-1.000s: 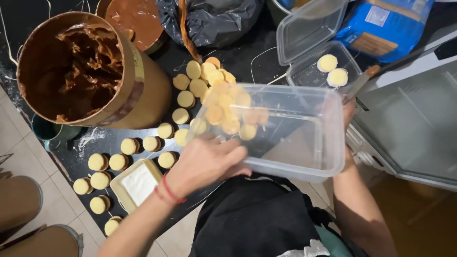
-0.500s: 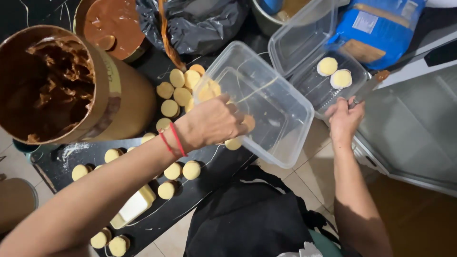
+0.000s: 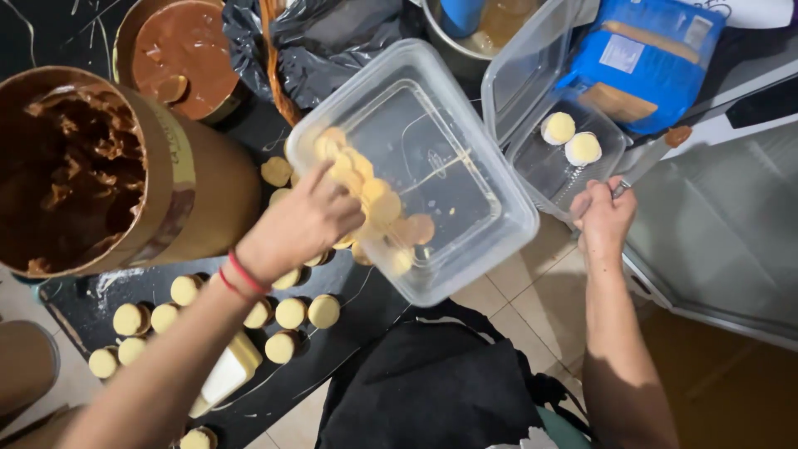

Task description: Filling and assembling cookies with caramel filling to make alfajores.

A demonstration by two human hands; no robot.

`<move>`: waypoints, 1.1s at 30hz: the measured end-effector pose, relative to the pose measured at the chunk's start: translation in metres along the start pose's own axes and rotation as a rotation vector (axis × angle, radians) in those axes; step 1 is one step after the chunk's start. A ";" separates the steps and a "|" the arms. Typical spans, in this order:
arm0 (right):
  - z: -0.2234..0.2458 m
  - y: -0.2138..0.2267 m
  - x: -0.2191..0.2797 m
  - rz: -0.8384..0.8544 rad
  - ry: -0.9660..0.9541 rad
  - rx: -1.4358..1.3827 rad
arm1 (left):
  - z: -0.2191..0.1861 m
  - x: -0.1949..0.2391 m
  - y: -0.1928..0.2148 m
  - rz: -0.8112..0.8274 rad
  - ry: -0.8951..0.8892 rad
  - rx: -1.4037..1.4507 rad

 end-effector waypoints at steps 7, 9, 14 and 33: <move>0.006 0.003 -0.006 -0.022 -0.106 0.034 | -0.056 0.027 -0.052 -0.385 0.225 0.309; 0.002 0.005 -0.007 0.057 -0.062 -0.002 | -0.069 0.008 -0.056 -0.448 0.158 0.355; 0.011 0.002 -0.003 0.051 -0.091 0.010 | -0.063 -0.009 -0.083 -0.475 0.067 0.340; 0.007 -0.034 0.041 0.023 0.146 0.119 | -0.007 0.022 -0.134 0.029 0.185 0.124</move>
Point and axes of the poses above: each hand's wrist, its own x-axis away from the middle knuckle, its own y-axis out of the back of the hand, z = x × y, the point moved 7 cm from there along -x, towards the middle knuckle, and after that the axes turned 15 degrees about -z, right-handed, at the moved point
